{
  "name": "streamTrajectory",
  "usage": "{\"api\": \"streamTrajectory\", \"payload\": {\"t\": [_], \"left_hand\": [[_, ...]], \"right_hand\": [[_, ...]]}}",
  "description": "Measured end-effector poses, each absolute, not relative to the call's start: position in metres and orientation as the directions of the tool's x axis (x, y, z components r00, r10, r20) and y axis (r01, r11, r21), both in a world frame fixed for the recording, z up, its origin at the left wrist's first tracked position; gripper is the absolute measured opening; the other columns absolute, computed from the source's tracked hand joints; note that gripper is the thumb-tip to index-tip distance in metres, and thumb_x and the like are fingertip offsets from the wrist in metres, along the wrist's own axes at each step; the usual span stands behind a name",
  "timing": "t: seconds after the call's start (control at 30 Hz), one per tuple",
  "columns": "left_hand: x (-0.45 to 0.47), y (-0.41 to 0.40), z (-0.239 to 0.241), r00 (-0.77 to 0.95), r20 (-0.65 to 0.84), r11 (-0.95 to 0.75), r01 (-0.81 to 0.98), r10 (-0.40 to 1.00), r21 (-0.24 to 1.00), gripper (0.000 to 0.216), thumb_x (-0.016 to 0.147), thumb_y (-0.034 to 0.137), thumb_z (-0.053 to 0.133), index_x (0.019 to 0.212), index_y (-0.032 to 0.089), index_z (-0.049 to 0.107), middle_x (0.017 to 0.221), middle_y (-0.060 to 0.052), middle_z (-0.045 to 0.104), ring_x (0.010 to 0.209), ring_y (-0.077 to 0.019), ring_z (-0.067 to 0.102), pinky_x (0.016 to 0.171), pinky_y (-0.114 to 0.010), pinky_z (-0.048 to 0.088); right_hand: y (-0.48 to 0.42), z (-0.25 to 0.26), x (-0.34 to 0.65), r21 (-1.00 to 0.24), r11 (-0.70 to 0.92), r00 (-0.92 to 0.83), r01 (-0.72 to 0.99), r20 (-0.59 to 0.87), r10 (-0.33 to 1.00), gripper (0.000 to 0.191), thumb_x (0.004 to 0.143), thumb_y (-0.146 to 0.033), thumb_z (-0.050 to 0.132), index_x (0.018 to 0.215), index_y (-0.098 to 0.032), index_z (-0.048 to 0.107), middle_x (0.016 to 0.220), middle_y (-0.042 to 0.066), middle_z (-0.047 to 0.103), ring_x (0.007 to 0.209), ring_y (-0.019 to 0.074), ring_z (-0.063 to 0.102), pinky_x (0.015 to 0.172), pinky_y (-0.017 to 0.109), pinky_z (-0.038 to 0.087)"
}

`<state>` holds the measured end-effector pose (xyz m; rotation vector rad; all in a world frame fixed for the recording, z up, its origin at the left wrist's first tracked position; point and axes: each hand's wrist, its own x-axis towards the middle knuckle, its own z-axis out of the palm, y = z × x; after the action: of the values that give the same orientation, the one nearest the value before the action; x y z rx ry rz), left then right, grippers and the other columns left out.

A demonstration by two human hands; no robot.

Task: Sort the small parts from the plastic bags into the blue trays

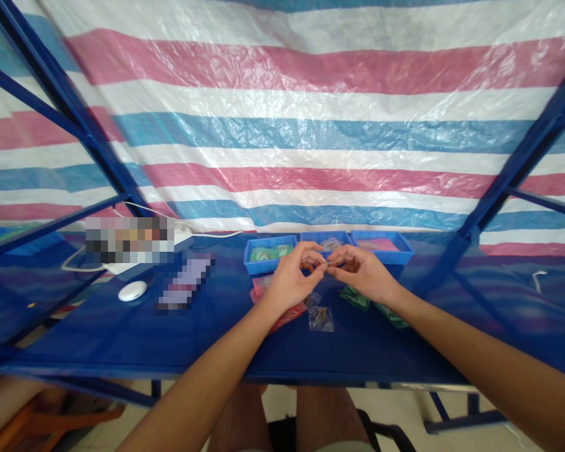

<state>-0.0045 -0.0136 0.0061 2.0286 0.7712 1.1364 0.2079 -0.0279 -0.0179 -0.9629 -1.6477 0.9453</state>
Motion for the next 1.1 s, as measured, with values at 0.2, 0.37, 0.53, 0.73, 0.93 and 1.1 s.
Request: {"api": "streamTrajectory", "payload": {"t": [0.2, 0.37, 0.53, 0.73, 0.93, 1.1], "left_hand": [[-0.005, -0.011, 0.005, 0.367, 0.443, -0.539, 0.222, 0.818, 0.813, 0.028, 0.095, 0.032, 0.071, 0.118, 0.021, 0.059, 0.099, -0.004, 0.08, 0.088, -0.0188, 0.076, 0.078, -0.029, 0.055], [-0.007, -0.009, 0.006, 0.337, 0.449, -0.537, 0.241, 0.827, 0.809, 0.026, 0.097, 0.04, 0.069, 0.112, 0.019, 0.065, 0.095, -0.006, 0.078, 0.087, -0.0196, 0.076, 0.077, -0.029, 0.057], [-0.015, -0.009, 0.014, 0.272, 0.52, -0.587, 0.404, 0.81, 0.702, 0.028, 0.104, 0.045, 0.058, 0.114, 0.021, 0.067, 0.106, -0.006, 0.078, 0.087, -0.0193, 0.074, 0.074, -0.029, 0.056], [-0.019, -0.01, 0.017, 0.419, 0.532, -0.67, 0.564, 0.736, 0.483, 0.022, 0.104, 0.038, 0.057, 0.102, 0.021, 0.071, 0.089, -0.003, 0.076, 0.082, -0.0201, 0.071, 0.078, -0.032, 0.053], [-0.02, -0.011, 0.016, 0.442, 0.545, -0.685, 0.608, 0.712, 0.401, 0.024, 0.105, 0.035, 0.054, 0.097, 0.021, 0.071, 0.087, -0.004, 0.074, 0.081, -0.0206, 0.069, 0.077, -0.032, 0.049], [-0.02, -0.012, 0.016, 0.435, 0.538, -0.671, 0.629, 0.722, 0.391, 0.025, 0.106, 0.035, 0.052, 0.092, 0.021, 0.068, 0.088, -0.004, 0.074, 0.079, -0.0197, 0.068, 0.076, -0.032, 0.048]], "right_hand": [[-0.034, -0.013, 0.205, -0.879, 0.45, -0.191, 0.158, 0.42, 0.887, 0.022, 0.092, -0.04, 0.076, 0.101, -0.026, 0.062, 0.095, 0.002, 0.072, 0.083, 0.0192, 0.069, 0.073, 0.032, 0.054], [-0.03, -0.012, 0.207, -0.911, 0.37, -0.243, 0.179, 0.324, 0.914, 0.021, 0.09, -0.042, 0.077, 0.098, -0.022, 0.074, 0.092, 0.003, 0.073, 0.073, 0.0173, 0.066, 0.071, 0.033, 0.056], [-0.025, -0.01, 0.209, -0.965, 0.26, -0.124, -0.019, 0.261, 0.957, 0.035, 0.085, -0.048, 0.081, 0.11, -0.023, 0.079, 0.1, 0.006, 0.077, 0.089, 0.0222, 0.073, 0.067, 0.032, 0.061], [-0.022, -0.007, 0.213, -0.982, 0.187, -0.094, -0.04, 0.19, 0.977, 0.042, 0.084, -0.048, 0.082, 0.119, -0.024, 0.078, 0.112, 0.008, 0.077, 0.1, 0.026, 0.074, 0.07, 0.035, 0.065], [-0.032, -0.005, 0.212, -0.828, 0.425, -0.203, 0.366, 0.375, 0.904, 0.03, 0.096, -0.049, 0.07, 0.109, -0.024, 0.079, 0.099, 0.007, 0.079, 0.084, 0.0224, 0.072, 0.072, 0.036, 0.059], [-0.049, 0.002, 0.202, -0.568, 0.746, -0.644, 0.346, 0.435, 0.63, 0.047, 0.08, -0.051, 0.089, 0.12, -0.028, 0.078, 0.126, 0.008, 0.074, 0.121, 0.0291, 0.065, 0.109, 0.045, 0.052]]}}
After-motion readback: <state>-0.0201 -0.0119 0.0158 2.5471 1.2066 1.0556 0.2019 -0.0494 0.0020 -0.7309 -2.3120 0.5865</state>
